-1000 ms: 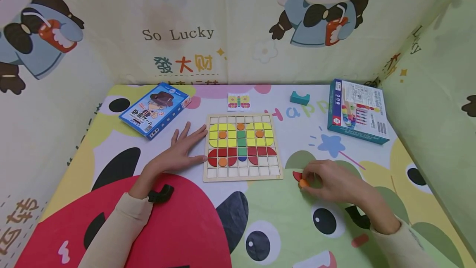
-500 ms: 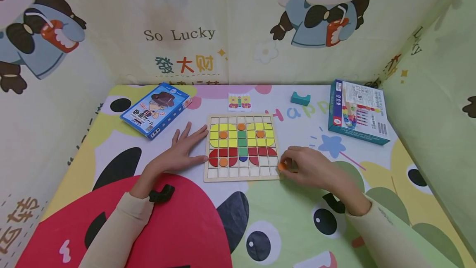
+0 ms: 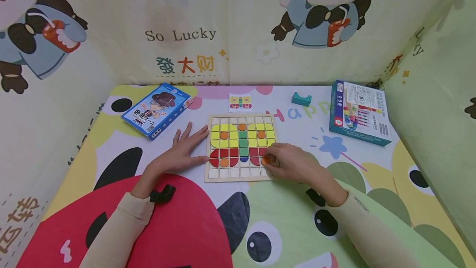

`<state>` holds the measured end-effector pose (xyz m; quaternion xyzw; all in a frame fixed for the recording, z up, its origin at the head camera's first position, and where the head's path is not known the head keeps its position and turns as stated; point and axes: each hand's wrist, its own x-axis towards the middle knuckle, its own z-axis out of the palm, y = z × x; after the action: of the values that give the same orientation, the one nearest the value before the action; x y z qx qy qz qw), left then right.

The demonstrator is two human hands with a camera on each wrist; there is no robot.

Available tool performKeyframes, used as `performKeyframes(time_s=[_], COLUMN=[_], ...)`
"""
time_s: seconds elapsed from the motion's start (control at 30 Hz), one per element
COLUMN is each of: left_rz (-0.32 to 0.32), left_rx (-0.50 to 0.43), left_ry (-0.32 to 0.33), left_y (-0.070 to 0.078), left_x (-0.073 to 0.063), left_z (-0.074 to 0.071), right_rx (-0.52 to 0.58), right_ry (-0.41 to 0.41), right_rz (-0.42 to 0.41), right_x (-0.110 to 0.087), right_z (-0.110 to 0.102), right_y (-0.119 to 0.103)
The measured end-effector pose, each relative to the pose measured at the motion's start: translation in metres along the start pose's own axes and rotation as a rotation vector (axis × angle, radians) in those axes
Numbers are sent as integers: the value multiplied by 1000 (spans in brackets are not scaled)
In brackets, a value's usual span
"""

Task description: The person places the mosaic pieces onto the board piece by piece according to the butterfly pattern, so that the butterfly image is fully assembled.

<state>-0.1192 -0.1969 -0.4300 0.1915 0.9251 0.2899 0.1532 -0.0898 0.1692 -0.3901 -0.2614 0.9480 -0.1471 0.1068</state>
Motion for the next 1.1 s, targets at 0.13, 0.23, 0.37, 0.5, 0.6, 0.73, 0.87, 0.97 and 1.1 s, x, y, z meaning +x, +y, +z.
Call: performKeyframes(time_s=[0.13, 0.23, 0.37, 0.5, 0.6, 0.73, 0.87, 0.97, 1.1], left_rz=[-1, 2, 1, -1, 3, 8, 6, 5, 8], left_rx=[0, -2, -2, -2, -7, -11, -13, -15, -10], left_ry=[4, 10, 12, 8, 7, 10, 8, 6, 10], left_y=[0, 0, -1, -2, -2, -2, -3, -2, -1], left_x=[-1, -1, -1, 0, 0, 0, 1, 1, 1], left_z=[-1, -1, 0, 0, 1, 1, 0, 0, 1], right_rx=[-3, -4, -5, 0, 7, 13, 11, 6, 31], right_ry=[5, 8, 11, 7, 0, -2, 1, 1, 6], right_rz=[3, -3, -8, -13, -12, -9, -13, -15, -8], right_x=[0, 1, 1, 2, 2, 2, 1, 0, -6], right_z=[1, 2, 3, 3, 3, 3, 3, 3, -3], right_y=[0, 0, 1, 1, 1, 1, 1, 2, 6])
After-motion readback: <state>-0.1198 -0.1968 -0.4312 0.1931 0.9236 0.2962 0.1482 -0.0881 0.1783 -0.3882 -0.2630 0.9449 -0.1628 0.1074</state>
